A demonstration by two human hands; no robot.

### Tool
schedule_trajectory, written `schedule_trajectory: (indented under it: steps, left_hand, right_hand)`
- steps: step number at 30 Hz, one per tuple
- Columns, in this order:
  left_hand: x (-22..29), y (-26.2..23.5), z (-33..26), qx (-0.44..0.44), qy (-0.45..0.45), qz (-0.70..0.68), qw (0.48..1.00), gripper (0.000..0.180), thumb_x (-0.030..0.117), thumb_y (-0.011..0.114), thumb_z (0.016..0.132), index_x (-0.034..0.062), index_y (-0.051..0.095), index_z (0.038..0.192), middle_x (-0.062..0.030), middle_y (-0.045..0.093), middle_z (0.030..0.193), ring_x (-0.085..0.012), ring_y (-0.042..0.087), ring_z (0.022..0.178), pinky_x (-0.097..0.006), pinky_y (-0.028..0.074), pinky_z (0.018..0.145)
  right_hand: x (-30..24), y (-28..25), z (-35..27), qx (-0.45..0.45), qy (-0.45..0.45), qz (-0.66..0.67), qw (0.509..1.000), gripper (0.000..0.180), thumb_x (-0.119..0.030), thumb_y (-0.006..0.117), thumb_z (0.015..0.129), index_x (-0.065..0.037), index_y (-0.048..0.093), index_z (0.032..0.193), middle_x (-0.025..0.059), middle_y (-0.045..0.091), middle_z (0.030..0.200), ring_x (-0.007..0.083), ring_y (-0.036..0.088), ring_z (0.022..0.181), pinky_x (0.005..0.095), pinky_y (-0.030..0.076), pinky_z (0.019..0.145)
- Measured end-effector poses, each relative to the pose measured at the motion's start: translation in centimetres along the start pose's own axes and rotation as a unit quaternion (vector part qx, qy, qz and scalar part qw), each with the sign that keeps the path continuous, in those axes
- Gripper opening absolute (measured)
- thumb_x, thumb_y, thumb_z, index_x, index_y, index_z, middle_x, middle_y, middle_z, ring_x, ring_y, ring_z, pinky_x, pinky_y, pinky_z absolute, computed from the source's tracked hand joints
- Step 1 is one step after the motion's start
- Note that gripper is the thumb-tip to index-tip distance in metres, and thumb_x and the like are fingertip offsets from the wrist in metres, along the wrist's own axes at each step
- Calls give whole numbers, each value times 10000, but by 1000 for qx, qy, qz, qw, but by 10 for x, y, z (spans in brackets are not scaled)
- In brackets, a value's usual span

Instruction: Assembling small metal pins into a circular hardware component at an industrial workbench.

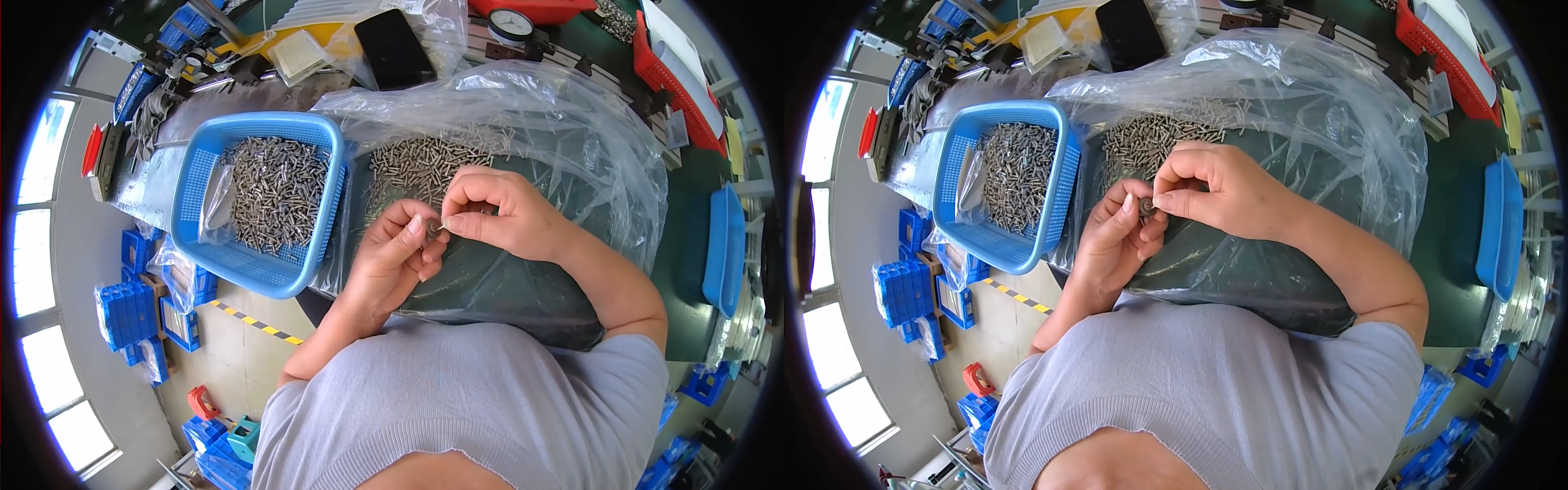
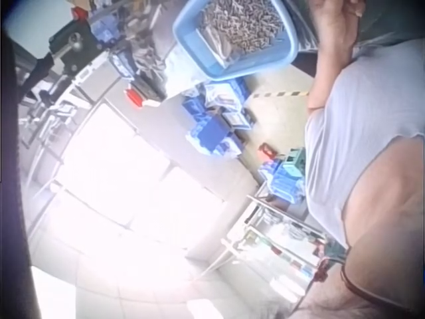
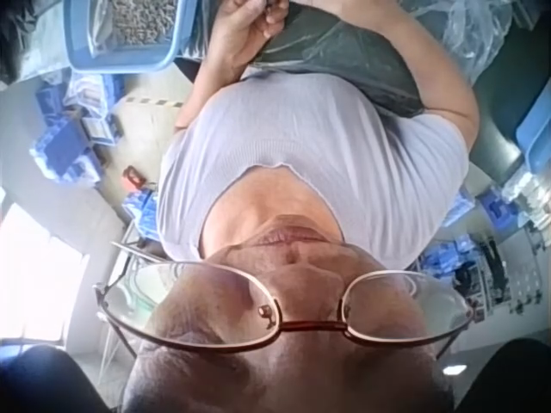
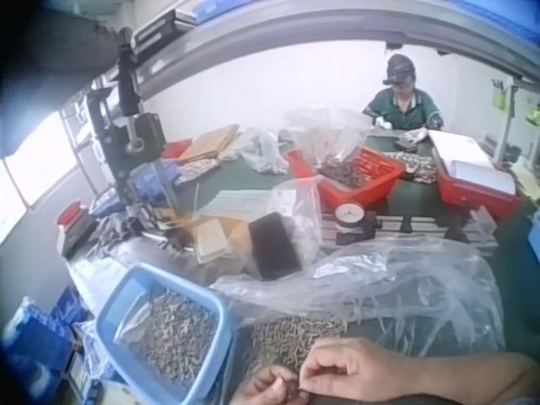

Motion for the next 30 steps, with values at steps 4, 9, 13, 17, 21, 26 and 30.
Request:
schedule_trajectory:
  steps: [4, 9, 13, 17, 21, 26, 30]
  left_hand:
    - [-1, 0, 1, -4, -1, 5, 1000, 192, 231, 576, 925, 56, 537, 992, -70, 582, 873, -102, 463, 677, -233, 385, 562]
    - [-1, 1, 0, -6, -13, 11, 1000, 193, 240, 576, 925, 61, 537, 987, -57, 570, 863, -98, 451, 676, -229, 375, 560]
    - [-1, 1, 1, -10, -14, 10, 1000, 193, 242, 576, 925, 63, 537, 984, -54, 566, 860, -98, 448, 675, -228, 372, 561]
    - [-2, 1, 1, -8, -13, 20, 1000, 196, 242, 592, 916, 66, 537, 982, -42, 543, 832, -96, 435, 667, -226, 356, 547]
    - [-2, 2, 1, -30, -26, 34, 999, 226, 261, 619, 898, 64, 538, 975, -26, 521, 810, -95, 424, 661, -225, 343, 535]
    - [-4, 2, 0, -30, -23, 12, 999, 239, 267, 609, 905, 57, 543, 999, -27, 527, 811, -101, 433, 665, -233, 356, 549]
    - [-3, 0, 2, -6, -13, 16, 1000, 227, 248, 567, 930, 49, 547, 1038, -49, 555, 852, -117, 487, 700, -248, 393, 582]
  right_hand:
    - [-1, 1, -1, 9, -4, 2, 1000, 92, -97, 646, 826, -25, 590, 818, 19, 533, 805, 118, 490, 719, 253, 397, 646]
    - [-4, 0, -2, 32, -28, -24, 999, 121, -121, 662, 811, -16, 605, 829, 57, 545, 780, 168, 549, 721, 286, 444, 643]
    - [-3, 1, -2, 27, -38, -29, 998, 119, -118, 662, 809, -16, 603, 826, 59, 544, 780, 168, 549, 716, 287, 445, 640]
    - [-1, 6, -1, 29, -55, -37, 997, 105, -48, 670, 786, -29, 584, 841, 38, 539, 859, 138, 517, 765, 268, 425, 672]
    - [-5, 6, 1, 40, -71, -39, 996, 163, -42, 704, 753, -36, 576, 853, 48, 540, 916, 161, 535, 819, 277, 442, 714]
    - [-7, 5, 0, 53, -137, -60, 987, 180, -53, 723, 738, -52, 593, 863, 51, 548, 899, 185, 551, 851, 286, 446, 737]
    - [-6, 0, -1, 64, -159, -104, 980, 158, -47, 718, 743, -53, 618, 865, 56, 552, 872, 192, 560, 841, 295, 454, 730]
Point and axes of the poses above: each hand's wrist, its own z-axis towards the middle knuckle, its own y-axis out of the palm, x = y × z, the point moved 6 cm from there along z, towards the middle knuckle
